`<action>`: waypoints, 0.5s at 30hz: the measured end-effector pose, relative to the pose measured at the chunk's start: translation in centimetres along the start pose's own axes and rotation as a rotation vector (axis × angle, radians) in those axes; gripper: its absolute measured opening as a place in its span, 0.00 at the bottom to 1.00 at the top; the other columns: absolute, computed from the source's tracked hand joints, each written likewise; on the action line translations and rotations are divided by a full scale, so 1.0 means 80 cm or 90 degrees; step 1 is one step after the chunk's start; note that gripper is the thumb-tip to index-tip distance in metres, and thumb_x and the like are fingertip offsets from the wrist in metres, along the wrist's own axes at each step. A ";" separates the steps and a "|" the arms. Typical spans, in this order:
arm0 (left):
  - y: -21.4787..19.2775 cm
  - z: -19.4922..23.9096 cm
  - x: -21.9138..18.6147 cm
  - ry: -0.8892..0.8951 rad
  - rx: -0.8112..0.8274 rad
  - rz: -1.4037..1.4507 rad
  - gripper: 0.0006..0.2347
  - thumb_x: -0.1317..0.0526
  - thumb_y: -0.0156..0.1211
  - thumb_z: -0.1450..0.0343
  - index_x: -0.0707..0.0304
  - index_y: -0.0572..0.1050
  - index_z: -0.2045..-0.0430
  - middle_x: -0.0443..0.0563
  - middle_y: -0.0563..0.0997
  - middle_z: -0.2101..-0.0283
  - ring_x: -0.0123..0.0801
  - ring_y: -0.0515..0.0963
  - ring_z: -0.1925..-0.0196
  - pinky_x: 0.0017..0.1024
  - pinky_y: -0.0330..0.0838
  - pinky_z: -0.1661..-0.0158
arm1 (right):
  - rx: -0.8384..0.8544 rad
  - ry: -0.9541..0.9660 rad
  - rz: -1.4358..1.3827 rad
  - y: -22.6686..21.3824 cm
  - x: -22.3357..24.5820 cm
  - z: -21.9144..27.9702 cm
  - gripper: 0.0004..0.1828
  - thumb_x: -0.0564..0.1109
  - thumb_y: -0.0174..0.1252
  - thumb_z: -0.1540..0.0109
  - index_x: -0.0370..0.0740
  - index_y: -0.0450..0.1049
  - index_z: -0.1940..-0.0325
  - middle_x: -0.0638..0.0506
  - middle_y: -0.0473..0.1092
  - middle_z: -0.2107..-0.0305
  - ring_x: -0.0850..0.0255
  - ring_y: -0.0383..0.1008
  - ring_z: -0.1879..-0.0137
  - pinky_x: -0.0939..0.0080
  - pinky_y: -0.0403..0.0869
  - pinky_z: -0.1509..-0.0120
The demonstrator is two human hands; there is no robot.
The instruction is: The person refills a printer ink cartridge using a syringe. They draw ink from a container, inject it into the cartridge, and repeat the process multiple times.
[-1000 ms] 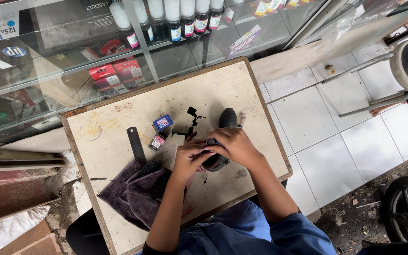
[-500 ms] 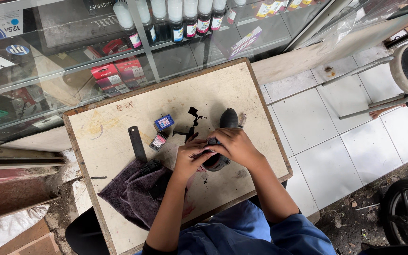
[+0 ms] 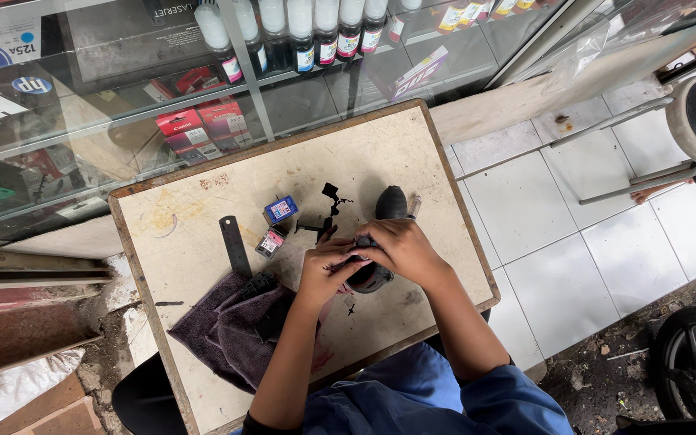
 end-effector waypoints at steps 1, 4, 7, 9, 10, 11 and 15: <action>0.000 -0.002 -0.003 0.000 -0.001 0.000 0.04 0.74 0.69 0.37 0.71 0.85 0.72 0.58 0.87 0.69 0.50 0.86 0.59 0.38 0.75 0.55 | 0.000 -0.001 0.000 0.001 -0.002 0.001 0.10 0.43 0.66 0.39 0.36 0.73 0.60 0.44 0.74 0.75 0.48 0.79 0.68 0.55 0.77 0.66; 0.000 -0.006 -0.013 0.002 0.003 -0.005 0.04 0.74 0.70 0.37 0.71 0.84 0.72 0.59 0.87 0.69 0.51 0.86 0.59 0.39 0.75 0.56 | -0.002 0.000 0.001 0.004 -0.007 0.004 0.10 0.44 0.66 0.39 0.37 0.73 0.60 0.45 0.74 0.74 0.48 0.79 0.68 0.54 0.77 0.66; 0.000 -0.007 -0.014 -0.006 0.002 0.004 0.04 0.74 0.70 0.37 0.71 0.84 0.72 0.60 0.87 0.70 0.52 0.86 0.58 0.40 0.75 0.56 | -0.001 0.004 0.006 0.006 -0.010 0.006 0.10 0.43 0.66 0.39 0.37 0.74 0.60 0.45 0.75 0.74 0.49 0.79 0.68 0.55 0.77 0.66; 0.000 -0.004 -0.008 0.004 0.002 -0.007 0.04 0.73 0.70 0.37 0.70 0.85 0.73 0.59 0.87 0.70 0.50 0.86 0.59 0.37 0.74 0.56 | -0.005 0.005 0.012 0.008 -0.013 0.008 0.10 0.44 0.66 0.40 0.37 0.74 0.60 0.46 0.76 0.73 0.50 0.80 0.67 0.56 0.78 0.65; 0.000 -0.004 -0.012 0.002 0.003 -0.009 0.04 0.73 0.70 0.37 0.70 0.85 0.73 0.59 0.87 0.70 0.50 0.86 0.59 0.37 0.74 0.56 | -0.006 0.005 0.009 0.009 -0.012 0.009 0.10 0.44 0.66 0.40 0.37 0.74 0.60 0.46 0.76 0.73 0.50 0.80 0.67 0.56 0.78 0.65; -0.001 -0.006 -0.013 -0.013 -0.003 0.007 0.04 0.74 0.70 0.37 0.72 0.84 0.72 0.61 0.86 0.70 0.52 0.86 0.57 0.39 0.75 0.56 | -0.004 0.006 0.013 0.009 -0.013 0.009 0.10 0.44 0.66 0.39 0.37 0.74 0.60 0.45 0.76 0.72 0.50 0.80 0.66 0.56 0.78 0.64; -0.001 0.000 -0.004 -0.028 -0.009 0.006 0.04 0.73 0.70 0.37 0.70 0.85 0.72 0.60 0.87 0.69 0.49 0.86 0.56 0.38 0.75 0.55 | 0.002 0.006 0.016 0.004 -0.004 0.006 0.11 0.43 0.67 0.40 0.36 0.74 0.61 0.44 0.77 0.72 0.49 0.80 0.66 0.56 0.78 0.64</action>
Point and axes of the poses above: each hand's wrist, its own z-axis away from the middle knuckle, its own y-axis out of the palm, x = y × z, the point moved 8 cm from there along -z, towards the middle knuckle
